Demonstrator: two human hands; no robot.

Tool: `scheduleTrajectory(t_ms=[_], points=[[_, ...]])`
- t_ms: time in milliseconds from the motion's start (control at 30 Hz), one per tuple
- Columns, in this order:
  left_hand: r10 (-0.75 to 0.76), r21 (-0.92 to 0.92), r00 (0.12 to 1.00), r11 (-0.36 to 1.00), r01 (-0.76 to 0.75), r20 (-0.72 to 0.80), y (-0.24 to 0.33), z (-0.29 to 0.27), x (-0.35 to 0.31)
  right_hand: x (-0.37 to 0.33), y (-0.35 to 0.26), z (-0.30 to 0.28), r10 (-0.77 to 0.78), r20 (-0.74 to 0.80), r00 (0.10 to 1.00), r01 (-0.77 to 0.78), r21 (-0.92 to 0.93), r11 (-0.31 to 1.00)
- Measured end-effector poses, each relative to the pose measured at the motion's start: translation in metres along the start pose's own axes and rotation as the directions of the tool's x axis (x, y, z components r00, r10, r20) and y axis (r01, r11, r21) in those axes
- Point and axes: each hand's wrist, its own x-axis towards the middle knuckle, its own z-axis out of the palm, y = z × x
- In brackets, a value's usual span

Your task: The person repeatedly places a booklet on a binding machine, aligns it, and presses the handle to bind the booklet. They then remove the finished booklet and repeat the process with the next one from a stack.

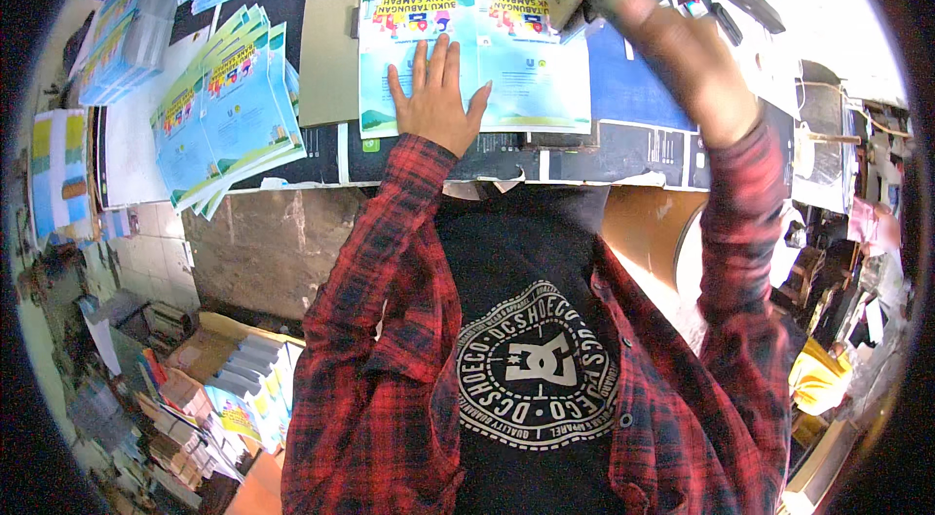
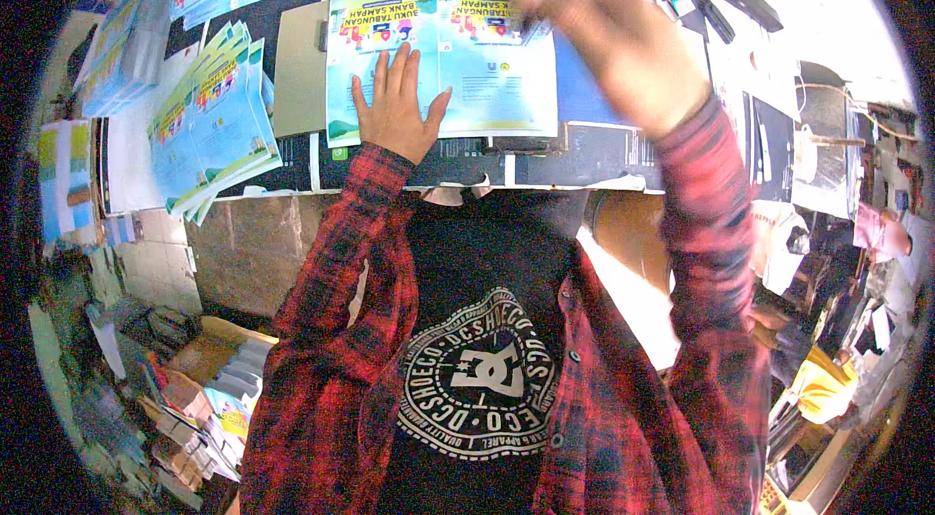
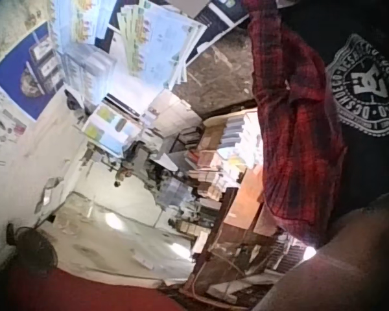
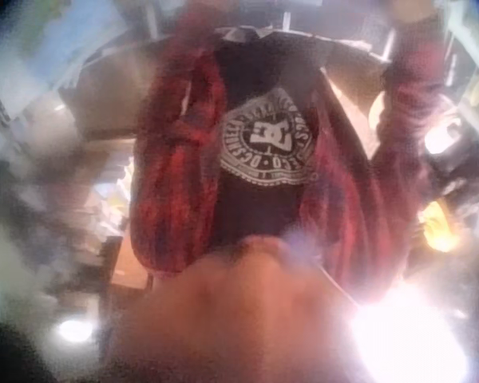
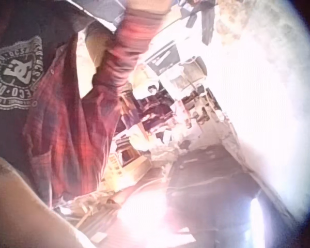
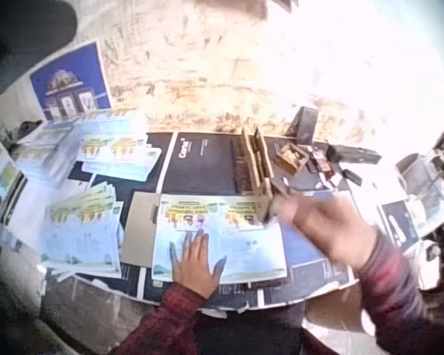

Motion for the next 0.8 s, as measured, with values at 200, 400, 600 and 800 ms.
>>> scheduleTrajectory(t_ms=[200,400,600,800], points=[[-0.121,-0.219,0.968,0.973,0.072,-0.220,-0.022,0.001,0.011,0.002,0.095,-0.011,0.470,-0.132,0.873,-0.394,0.379,0.837],[-0.559,-0.287,0.829,0.796,0.532,-0.013,-0.087,-0.037,0.032,-0.055,0.129,0.130,0.407,-0.333,0.851,-0.373,0.162,0.913],[-0.450,-0.554,0.861,0.666,0.500,0.236,-0.173,-0.067,0.021,-0.076,0.119,0.112,0.330,-0.442,0.834,-0.287,0.163,0.944],[-0.423,-0.691,0.868,0.547,0.473,0.260,-0.436,-0.150,-0.025,-0.204,0.276,-0.038,0.430,-0.766,0.478,-0.758,-0.112,0.643]])
